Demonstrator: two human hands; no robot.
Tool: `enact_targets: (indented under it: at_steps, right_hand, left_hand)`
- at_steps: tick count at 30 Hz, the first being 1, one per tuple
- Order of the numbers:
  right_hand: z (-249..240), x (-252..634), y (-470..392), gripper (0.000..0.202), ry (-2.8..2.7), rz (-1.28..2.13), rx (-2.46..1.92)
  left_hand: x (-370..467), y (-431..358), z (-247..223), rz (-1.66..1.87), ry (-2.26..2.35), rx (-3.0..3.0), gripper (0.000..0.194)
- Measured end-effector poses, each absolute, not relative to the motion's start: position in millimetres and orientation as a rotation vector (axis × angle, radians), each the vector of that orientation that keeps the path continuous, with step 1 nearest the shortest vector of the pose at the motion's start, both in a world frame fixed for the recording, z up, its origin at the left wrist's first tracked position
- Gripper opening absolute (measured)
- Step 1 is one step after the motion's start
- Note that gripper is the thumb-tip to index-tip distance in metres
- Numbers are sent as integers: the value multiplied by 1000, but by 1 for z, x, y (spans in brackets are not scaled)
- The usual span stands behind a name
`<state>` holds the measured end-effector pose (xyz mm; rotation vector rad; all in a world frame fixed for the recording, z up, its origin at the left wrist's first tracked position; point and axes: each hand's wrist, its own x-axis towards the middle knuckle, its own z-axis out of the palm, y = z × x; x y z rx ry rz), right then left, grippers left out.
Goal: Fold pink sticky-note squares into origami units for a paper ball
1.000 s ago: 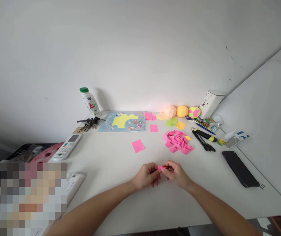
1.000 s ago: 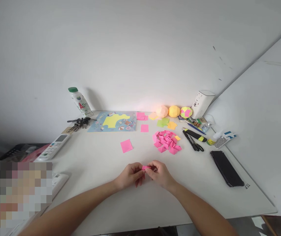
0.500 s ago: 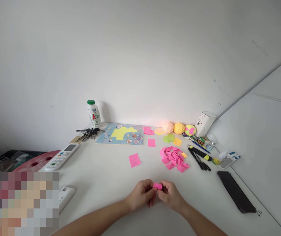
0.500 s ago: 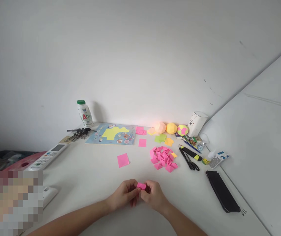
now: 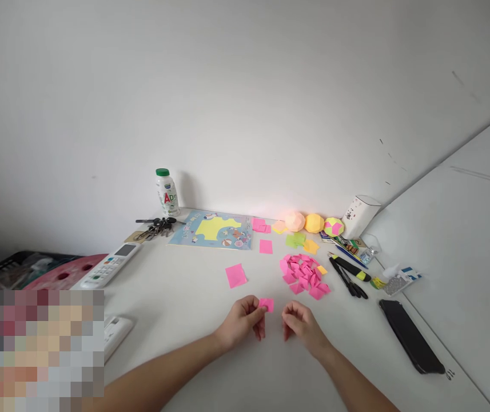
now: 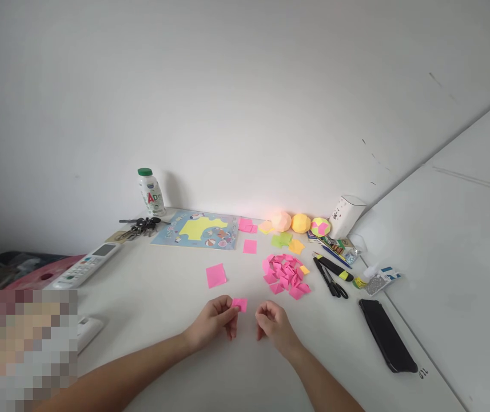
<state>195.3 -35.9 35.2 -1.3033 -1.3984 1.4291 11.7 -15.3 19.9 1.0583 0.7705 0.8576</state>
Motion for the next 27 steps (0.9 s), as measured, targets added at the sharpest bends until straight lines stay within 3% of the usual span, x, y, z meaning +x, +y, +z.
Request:
enact_targets:
  at_steps: [7,15,24,27]
  right_hand:
    - [32,182,-42,30,-1491,1459,-1226]
    - [30,187,-41,32,-1508,1464,-1245]
    - [28,187,-42,28,-1862,813,-1255]
    - [25,186,-43,22,-1907,734,-1194]
  left_hand:
    - [12,-20,21,707,712,1085,38]
    - [10,-16,16,683,628,1031,37]
    - [8,-13,19,690,594,973,35]
    - [8,-13,20,697,598,966,35]
